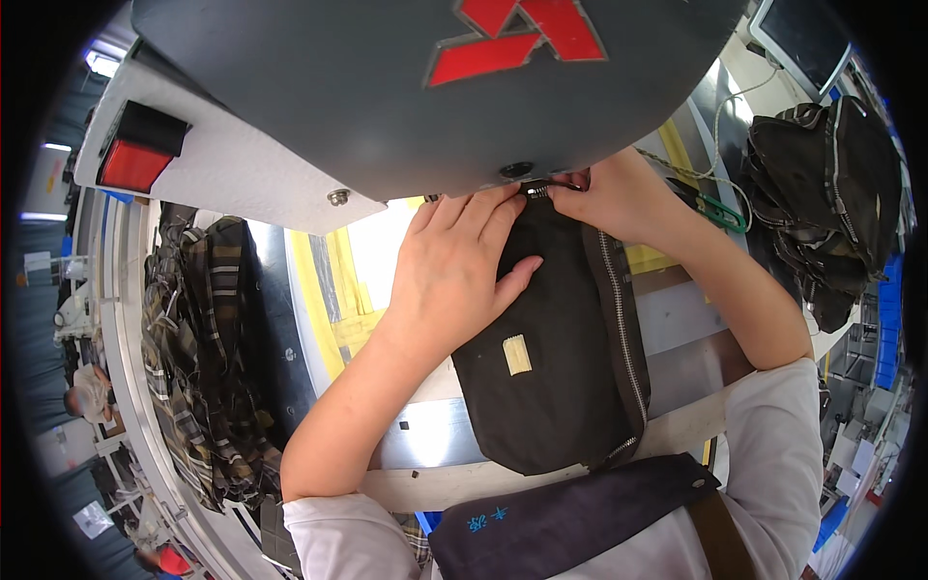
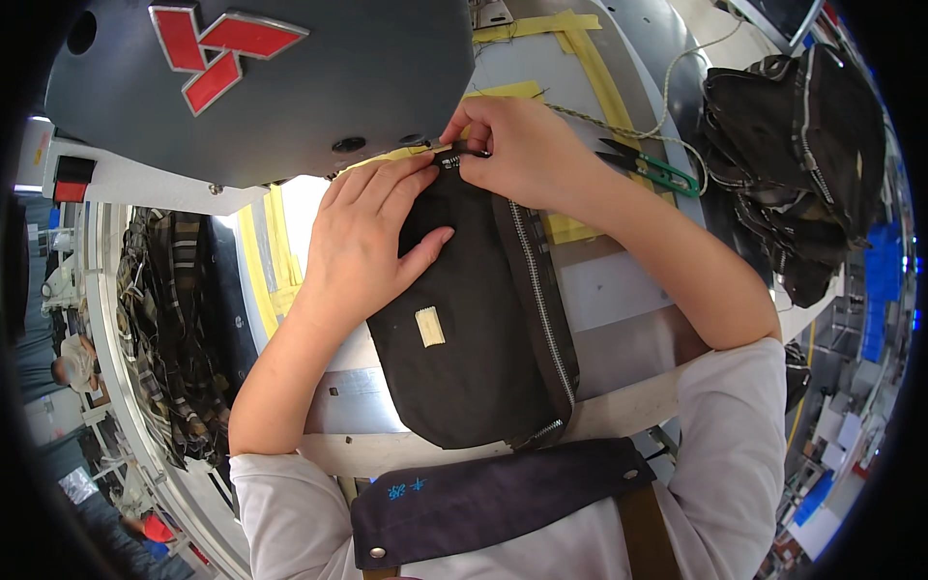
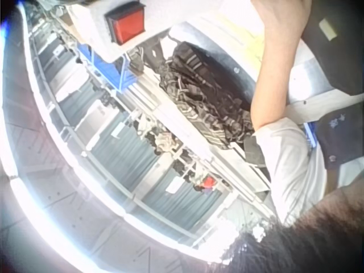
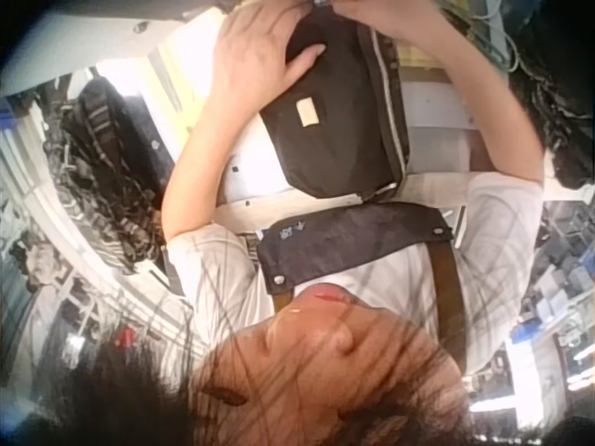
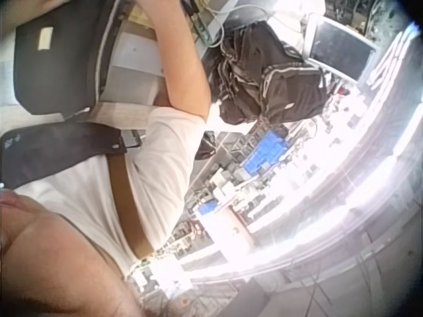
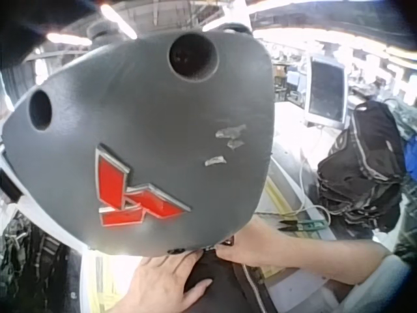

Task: The person aligns the zipper of a black fabric bag under a sewing machine and sews the seam. They repeat this process for multiple bags, handling each one individually, cutting threads, and moving finished items aside.

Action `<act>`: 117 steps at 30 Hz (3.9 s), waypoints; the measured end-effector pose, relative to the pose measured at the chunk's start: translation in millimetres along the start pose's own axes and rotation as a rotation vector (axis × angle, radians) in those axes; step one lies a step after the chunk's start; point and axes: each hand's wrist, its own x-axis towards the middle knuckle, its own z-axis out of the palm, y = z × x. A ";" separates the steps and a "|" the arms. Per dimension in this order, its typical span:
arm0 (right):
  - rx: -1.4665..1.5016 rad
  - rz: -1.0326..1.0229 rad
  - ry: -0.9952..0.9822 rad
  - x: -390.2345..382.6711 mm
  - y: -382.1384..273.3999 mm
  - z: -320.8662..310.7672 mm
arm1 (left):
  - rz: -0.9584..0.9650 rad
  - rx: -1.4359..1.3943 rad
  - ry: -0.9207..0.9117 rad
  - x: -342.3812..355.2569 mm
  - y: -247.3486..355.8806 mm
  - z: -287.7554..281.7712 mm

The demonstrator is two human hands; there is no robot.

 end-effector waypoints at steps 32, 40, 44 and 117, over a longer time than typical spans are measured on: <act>-0.461 -0.606 0.305 -11.6 8.1 13.8 | -0.031 0.003 -0.034 -0.1 1.6 -2.7; -0.515 -0.695 0.334 -8.8 2.6 11.4 | 0.002 0.029 -0.029 0.5 1.5 -1.4; -0.518 -0.654 0.254 -10.4 5.9 10.5 | 0.009 -0.049 -0.046 0.1 -5.8 0.2; -0.755 -0.803 0.182 -2.4 12.0 3.1 | -0.005 -0.016 0.056 1.5 -24.9 7.6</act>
